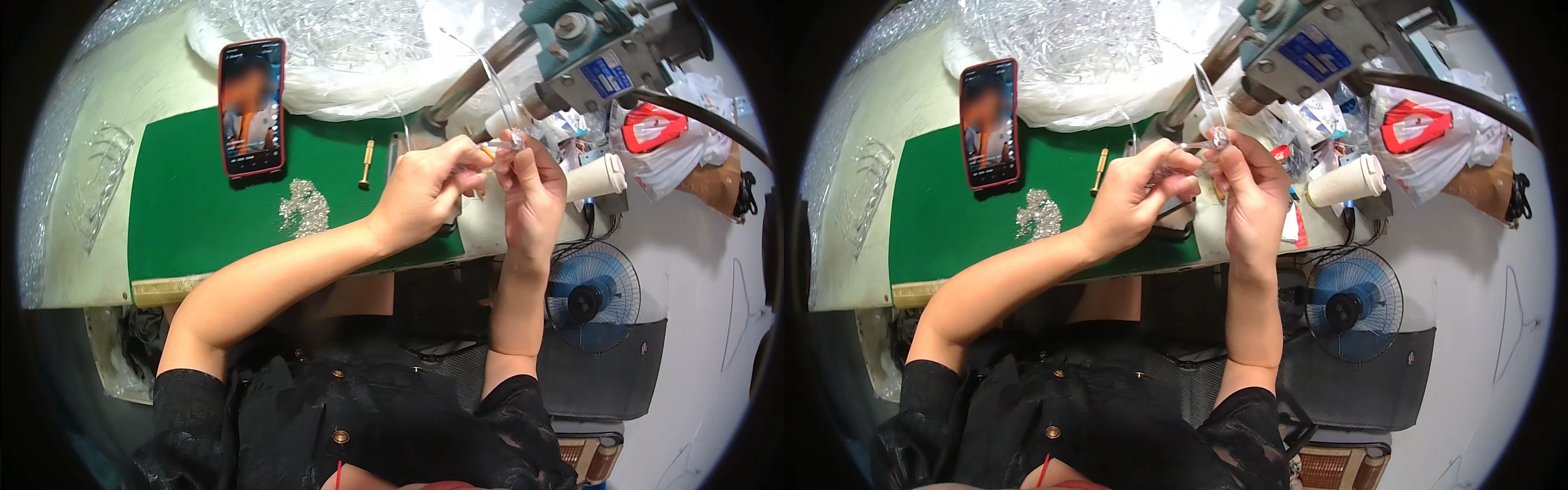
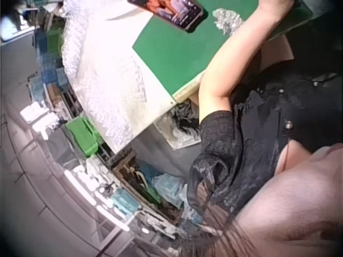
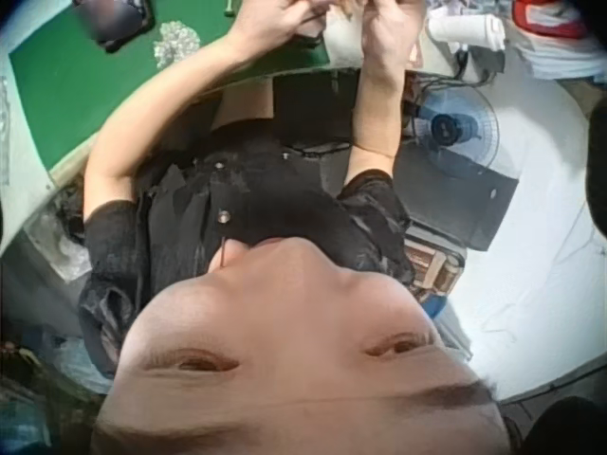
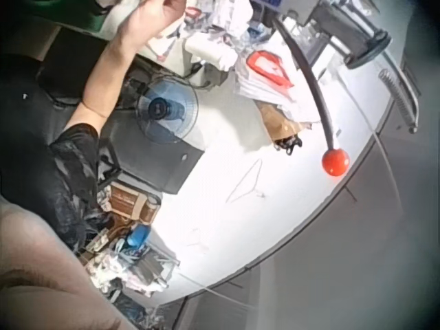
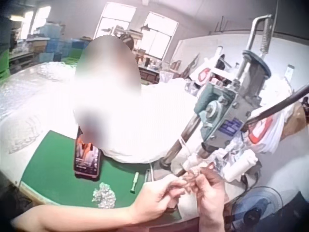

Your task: The person repeatedly picks up clear eyeglass frames and uses a small metal tool to adjust the nose bridge area. They handle the frames one at a time, rotating them to inspect the work before placing them back on the green work mat. A smartphone playing a video is visible on the table throughout the task.

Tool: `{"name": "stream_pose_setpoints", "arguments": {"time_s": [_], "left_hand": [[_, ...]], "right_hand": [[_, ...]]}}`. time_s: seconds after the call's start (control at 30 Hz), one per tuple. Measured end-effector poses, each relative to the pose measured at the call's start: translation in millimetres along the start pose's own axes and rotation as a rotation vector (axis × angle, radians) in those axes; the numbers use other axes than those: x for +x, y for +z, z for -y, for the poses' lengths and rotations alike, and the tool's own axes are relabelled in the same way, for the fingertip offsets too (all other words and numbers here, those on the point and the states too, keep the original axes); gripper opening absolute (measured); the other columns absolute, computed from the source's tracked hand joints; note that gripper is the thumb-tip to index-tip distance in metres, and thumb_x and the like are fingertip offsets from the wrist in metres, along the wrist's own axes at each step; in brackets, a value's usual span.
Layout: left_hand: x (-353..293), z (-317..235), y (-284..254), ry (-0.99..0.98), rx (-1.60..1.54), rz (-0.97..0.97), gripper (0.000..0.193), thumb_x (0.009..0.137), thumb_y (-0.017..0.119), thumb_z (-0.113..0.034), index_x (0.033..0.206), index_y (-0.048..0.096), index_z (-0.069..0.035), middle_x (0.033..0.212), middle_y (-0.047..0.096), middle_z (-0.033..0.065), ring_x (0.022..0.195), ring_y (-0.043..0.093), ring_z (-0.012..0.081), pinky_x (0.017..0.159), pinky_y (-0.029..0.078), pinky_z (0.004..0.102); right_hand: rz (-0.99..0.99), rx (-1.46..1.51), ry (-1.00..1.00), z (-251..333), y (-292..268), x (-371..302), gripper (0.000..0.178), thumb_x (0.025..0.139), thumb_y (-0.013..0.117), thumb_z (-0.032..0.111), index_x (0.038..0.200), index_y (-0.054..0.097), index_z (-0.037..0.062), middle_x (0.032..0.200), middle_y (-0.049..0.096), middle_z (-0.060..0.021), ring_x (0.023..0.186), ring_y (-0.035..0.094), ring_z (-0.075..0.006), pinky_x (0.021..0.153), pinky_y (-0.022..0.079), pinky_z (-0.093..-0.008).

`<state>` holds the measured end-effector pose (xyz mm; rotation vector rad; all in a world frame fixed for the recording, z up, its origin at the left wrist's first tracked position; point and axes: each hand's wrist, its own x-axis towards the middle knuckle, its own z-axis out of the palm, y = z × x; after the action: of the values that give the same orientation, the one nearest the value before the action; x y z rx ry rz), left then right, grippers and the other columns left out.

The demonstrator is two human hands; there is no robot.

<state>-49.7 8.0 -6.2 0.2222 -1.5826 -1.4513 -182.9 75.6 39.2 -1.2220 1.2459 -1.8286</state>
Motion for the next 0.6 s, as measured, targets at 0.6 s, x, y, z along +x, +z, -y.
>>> {"name": "stream_pose_setpoints", "arguments": {"time_s": [0.6], "left_hand": [[20.2, 10.5, 20.6, -0.065, -0.105, -0.023, 0.014, 0.091, 0.053, 0.001, 0.103, 0.057, 0.005, 0.085, 0.067, 0.0088, 0.075, 0.063, 0.01, 0.07, 0.051, 0.0246]], "right_hand": [[-0.318, -0.152, -0.716, 91.1, -33.1, 53.4, 0.029, 0.093, 0.054, 0.024, 0.11, 0.059, 0.0009, 0.114, 0.06, -0.0131, 0.099, 0.056, -0.0198, 0.077, 0.042, -0.0303]]}}
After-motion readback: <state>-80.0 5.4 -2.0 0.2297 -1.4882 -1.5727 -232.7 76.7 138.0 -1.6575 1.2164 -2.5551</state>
